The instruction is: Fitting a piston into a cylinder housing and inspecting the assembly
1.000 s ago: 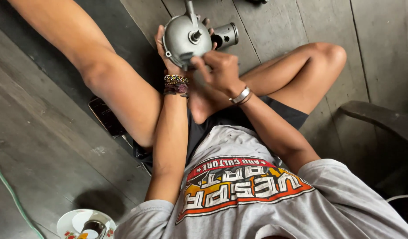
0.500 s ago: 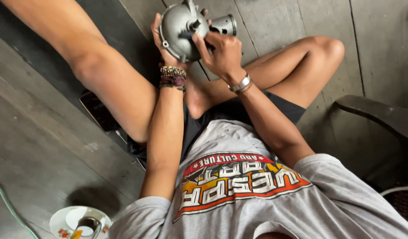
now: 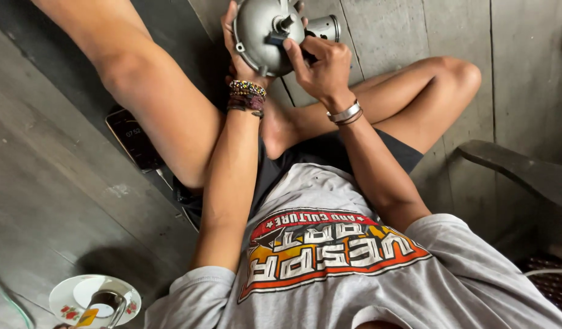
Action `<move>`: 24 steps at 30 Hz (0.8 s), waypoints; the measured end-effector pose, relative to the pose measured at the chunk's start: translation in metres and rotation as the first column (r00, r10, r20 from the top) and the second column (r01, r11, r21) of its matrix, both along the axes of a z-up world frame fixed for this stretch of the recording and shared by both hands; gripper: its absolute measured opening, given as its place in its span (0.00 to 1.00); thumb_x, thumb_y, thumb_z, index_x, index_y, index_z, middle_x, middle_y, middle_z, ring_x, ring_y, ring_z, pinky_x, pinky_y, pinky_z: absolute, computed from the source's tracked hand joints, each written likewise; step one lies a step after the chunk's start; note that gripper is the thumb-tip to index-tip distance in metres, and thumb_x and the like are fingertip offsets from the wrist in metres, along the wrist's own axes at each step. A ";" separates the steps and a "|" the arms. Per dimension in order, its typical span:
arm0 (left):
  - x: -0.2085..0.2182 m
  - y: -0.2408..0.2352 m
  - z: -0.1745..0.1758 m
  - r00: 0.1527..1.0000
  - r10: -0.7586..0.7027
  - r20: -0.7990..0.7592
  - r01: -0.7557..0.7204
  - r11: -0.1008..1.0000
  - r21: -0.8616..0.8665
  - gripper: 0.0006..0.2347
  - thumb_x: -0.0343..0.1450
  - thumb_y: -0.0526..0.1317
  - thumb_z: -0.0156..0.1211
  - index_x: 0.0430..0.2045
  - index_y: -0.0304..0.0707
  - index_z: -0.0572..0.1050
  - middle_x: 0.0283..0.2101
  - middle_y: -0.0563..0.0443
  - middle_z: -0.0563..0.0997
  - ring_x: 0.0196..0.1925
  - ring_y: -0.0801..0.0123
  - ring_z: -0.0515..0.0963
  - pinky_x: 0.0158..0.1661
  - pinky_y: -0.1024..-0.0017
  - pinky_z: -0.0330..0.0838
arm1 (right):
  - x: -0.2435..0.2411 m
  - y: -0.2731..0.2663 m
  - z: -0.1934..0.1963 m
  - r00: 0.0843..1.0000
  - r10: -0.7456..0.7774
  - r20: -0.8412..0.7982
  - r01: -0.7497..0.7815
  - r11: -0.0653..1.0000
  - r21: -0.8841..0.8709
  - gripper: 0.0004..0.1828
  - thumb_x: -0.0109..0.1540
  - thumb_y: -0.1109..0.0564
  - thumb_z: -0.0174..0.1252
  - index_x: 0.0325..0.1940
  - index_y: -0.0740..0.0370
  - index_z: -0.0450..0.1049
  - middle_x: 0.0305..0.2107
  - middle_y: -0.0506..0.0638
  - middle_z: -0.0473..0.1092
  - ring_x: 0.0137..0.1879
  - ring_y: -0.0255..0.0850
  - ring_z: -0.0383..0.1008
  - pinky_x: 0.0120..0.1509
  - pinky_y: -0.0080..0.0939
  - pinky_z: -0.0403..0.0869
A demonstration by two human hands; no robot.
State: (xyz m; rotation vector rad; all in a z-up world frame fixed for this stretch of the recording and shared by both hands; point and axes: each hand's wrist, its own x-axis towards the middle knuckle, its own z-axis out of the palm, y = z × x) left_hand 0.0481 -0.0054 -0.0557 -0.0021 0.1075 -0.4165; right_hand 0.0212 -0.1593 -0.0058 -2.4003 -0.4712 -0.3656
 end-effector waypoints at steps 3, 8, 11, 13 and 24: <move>-0.001 0.000 0.001 0.997 0.077 0.032 -0.077 0.997 0.001 0.30 0.67 0.62 0.56 0.49 0.31 0.77 0.54 0.32 0.79 0.58 0.45 0.78 0.63 0.52 0.73 | 0.005 0.000 -0.005 0.999 0.022 -0.049 -0.020 0.999 0.030 0.31 0.72 0.44 0.58 0.19 0.53 0.54 0.12 0.40 0.54 0.19 0.31 0.49 0.24 0.38 0.50; 0.000 -0.001 -0.014 0.998 0.033 -0.055 -0.031 0.998 0.049 0.30 0.65 0.64 0.58 0.51 0.37 0.77 0.54 0.29 0.80 0.52 0.40 0.81 0.57 0.48 0.75 | 0.007 -0.016 -0.006 0.988 -0.102 -0.118 0.116 0.987 0.115 0.32 0.67 0.38 0.67 0.19 0.56 0.61 0.14 0.42 0.59 0.24 0.29 0.54 0.27 0.39 0.53; 0.001 -0.002 -0.016 0.998 0.002 -0.066 0.000 1.000 0.028 0.33 0.65 0.64 0.58 0.53 0.33 0.76 0.56 0.28 0.79 0.54 0.39 0.81 0.60 0.49 0.75 | 0.003 -0.008 0.003 0.993 -0.094 -0.076 0.104 0.985 0.135 0.28 0.65 0.38 0.67 0.22 0.57 0.67 0.17 0.42 0.68 0.23 0.30 0.63 0.27 0.37 0.59; 0.000 -0.002 -0.013 0.998 -0.006 -0.058 0.007 1.000 0.019 0.34 0.64 0.64 0.59 0.53 0.31 0.75 0.57 0.26 0.78 0.55 0.37 0.80 0.62 0.49 0.73 | -0.002 0.000 0.008 0.997 -0.054 -0.060 0.064 0.984 0.167 0.24 0.65 0.41 0.67 0.24 0.57 0.71 0.18 0.43 0.71 0.24 0.31 0.67 0.27 0.37 0.62; -0.001 0.001 -0.013 1.000 -0.016 0.014 0.016 0.998 0.054 0.35 0.66 0.64 0.56 0.57 0.31 0.72 0.60 0.26 0.75 0.60 0.35 0.77 0.66 0.46 0.69 | -0.006 -0.010 0.011 1.000 0.026 -0.008 -0.024 0.983 0.179 0.19 0.69 0.47 0.62 0.31 0.58 0.66 0.25 0.48 0.65 0.29 0.43 0.64 0.33 0.42 0.62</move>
